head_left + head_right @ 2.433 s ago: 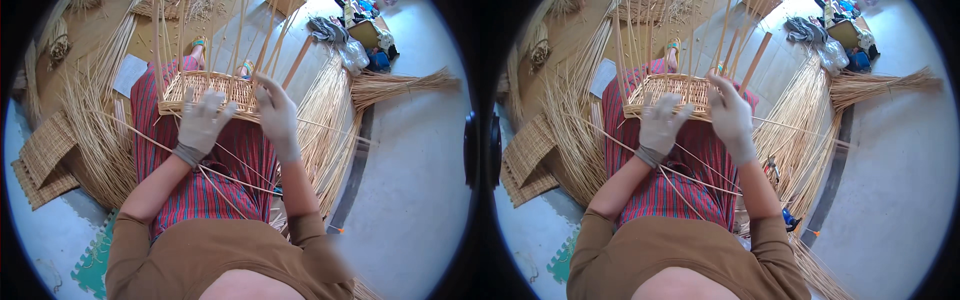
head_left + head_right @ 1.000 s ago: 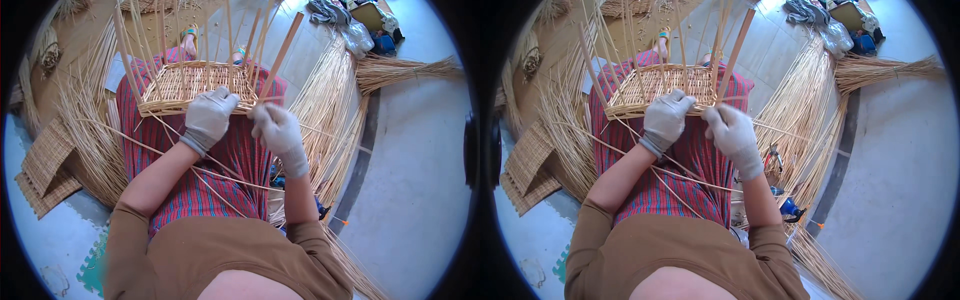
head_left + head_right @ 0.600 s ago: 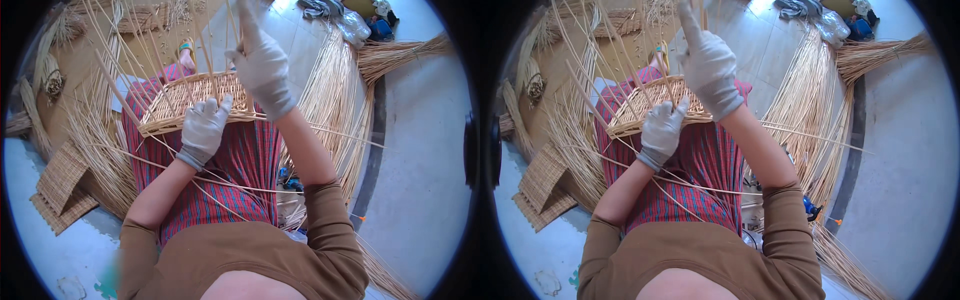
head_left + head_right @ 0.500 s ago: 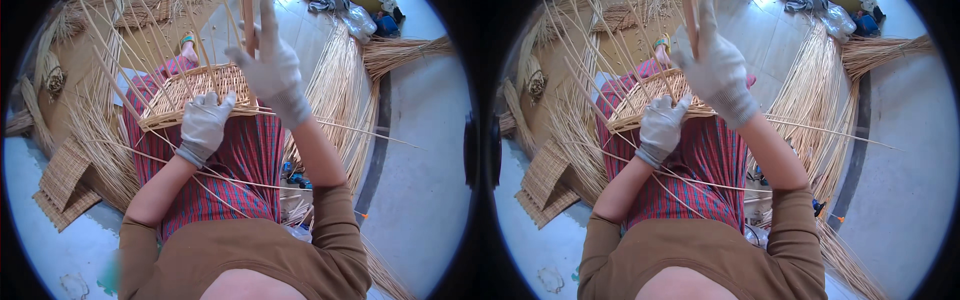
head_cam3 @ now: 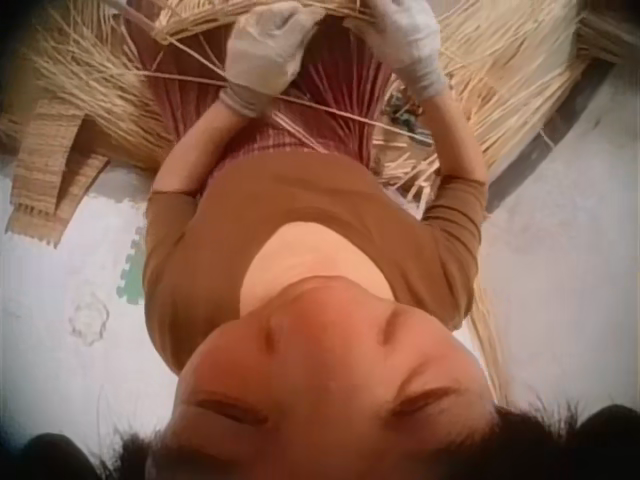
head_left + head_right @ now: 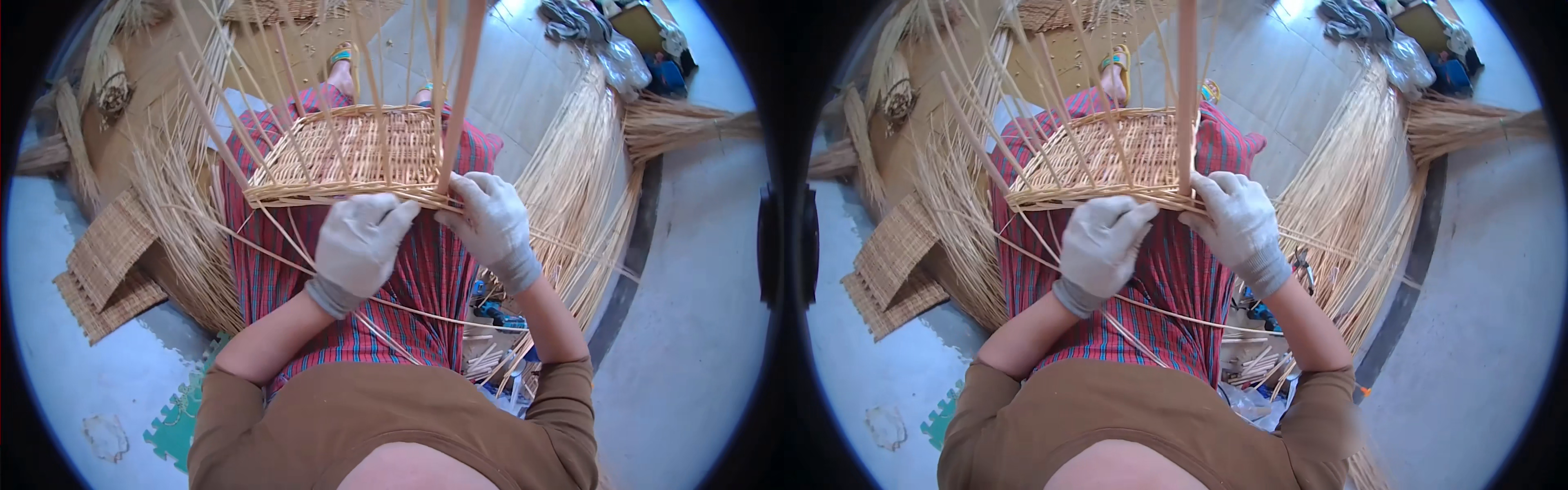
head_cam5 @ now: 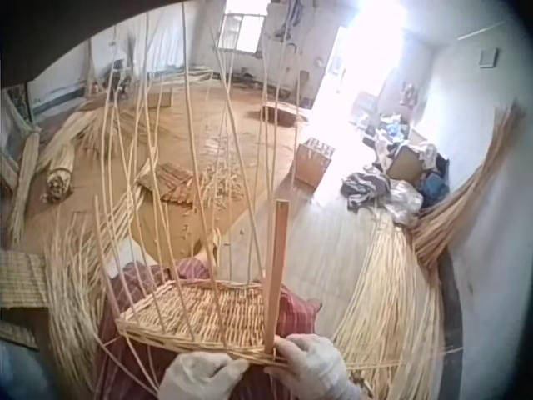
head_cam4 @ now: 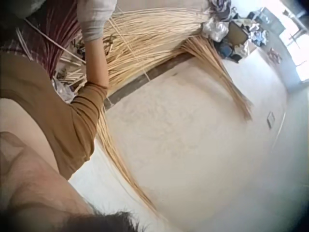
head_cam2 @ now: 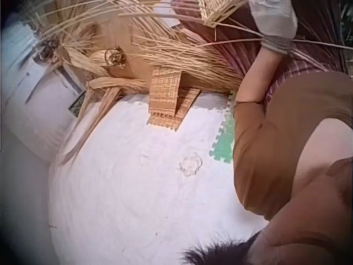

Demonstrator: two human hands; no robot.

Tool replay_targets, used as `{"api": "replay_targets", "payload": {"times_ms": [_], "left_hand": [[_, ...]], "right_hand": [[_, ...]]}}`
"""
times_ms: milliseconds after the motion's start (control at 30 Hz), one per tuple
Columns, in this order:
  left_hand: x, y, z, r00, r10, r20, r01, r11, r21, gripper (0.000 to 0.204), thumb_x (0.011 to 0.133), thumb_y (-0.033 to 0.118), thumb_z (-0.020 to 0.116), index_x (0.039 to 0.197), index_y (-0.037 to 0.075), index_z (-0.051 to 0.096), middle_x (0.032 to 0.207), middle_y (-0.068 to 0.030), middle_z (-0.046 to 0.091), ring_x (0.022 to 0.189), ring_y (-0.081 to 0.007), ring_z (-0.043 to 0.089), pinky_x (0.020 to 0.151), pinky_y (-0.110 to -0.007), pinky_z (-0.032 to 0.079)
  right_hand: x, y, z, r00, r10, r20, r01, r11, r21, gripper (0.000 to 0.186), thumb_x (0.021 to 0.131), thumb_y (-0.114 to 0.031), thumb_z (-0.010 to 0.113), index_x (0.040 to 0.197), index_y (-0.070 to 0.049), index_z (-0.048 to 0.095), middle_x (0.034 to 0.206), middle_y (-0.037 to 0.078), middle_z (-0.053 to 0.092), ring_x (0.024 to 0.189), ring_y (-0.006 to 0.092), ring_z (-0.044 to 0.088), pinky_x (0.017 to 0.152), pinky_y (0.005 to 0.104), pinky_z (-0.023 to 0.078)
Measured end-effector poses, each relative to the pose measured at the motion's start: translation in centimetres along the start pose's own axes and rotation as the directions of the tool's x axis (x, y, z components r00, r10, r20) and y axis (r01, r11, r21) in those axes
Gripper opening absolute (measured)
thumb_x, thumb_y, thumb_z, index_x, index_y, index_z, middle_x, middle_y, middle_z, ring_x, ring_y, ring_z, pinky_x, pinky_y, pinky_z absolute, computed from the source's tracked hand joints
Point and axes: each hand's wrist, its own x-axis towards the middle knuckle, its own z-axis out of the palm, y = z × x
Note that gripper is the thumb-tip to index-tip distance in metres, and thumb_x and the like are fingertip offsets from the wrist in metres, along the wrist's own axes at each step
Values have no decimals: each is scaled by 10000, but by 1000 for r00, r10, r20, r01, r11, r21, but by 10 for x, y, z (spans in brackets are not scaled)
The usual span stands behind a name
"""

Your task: The person is weaving a wicker basket on the floor.

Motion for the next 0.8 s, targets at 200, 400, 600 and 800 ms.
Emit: {"api": "replay_targets", "payload": {"times_ms": [200, 400, 600, 800], "left_hand": [[26, -15, 31, 995, -96, 32, 90, 985, 145, 138, 949, 255, 644, 981, 121, 628, 867, -73, 602, 725, -261, 692, 604, -406, 548], [42, -18, 52, 988, -135, -72, 134, 991, -15, 235, 967, 282, 655, 814, 109, 606, 837, -89, 613, 650, -292, 671, 560, -434, 524], [20, -15, 27, 979, -180, -92, 115, 871, -478, 302, 965, 259, 681, 1192, 70, 617, 1029, -155, 633, 925, -349, 674, 740, -455, 549], [-20, -10, -17, 906, 16, 422, 61, 984, -170, 519, 924, 434, 690, 1354, 155, 601, 1050, -90, 681, 948, -273, 701, 818, -424, 541]], "right_hand": [[-18, -17, 20, 918, 392, 61, -397, 913, 99, 876, 794, -244, 872, 1541, -51, 457, 1125, 151, 679, 1045, 323, 661, 918, 449, 533], [4, -37, 18, 888, 323, -326, -300, 946, 121, 876, 857, -151, 839, 1592, -57, 372, 1322, 207, 616, 1175, 334, 636, 970, 419, 533], [-54, -87, 34, 784, 399, 475, -611, 631, 479, 359, 888, -56, 777, 1219, -33, 639, 1089, 147, 712, 933, 279, 710, 833, 385, 561], [-87, -43, 4, 918, 304, 254, -356, 915, 191, 174, 846, -104, 755, 1019, -90, 772, 903, 115, 746, 844, 323, 726, 765, 411, 571]]}}
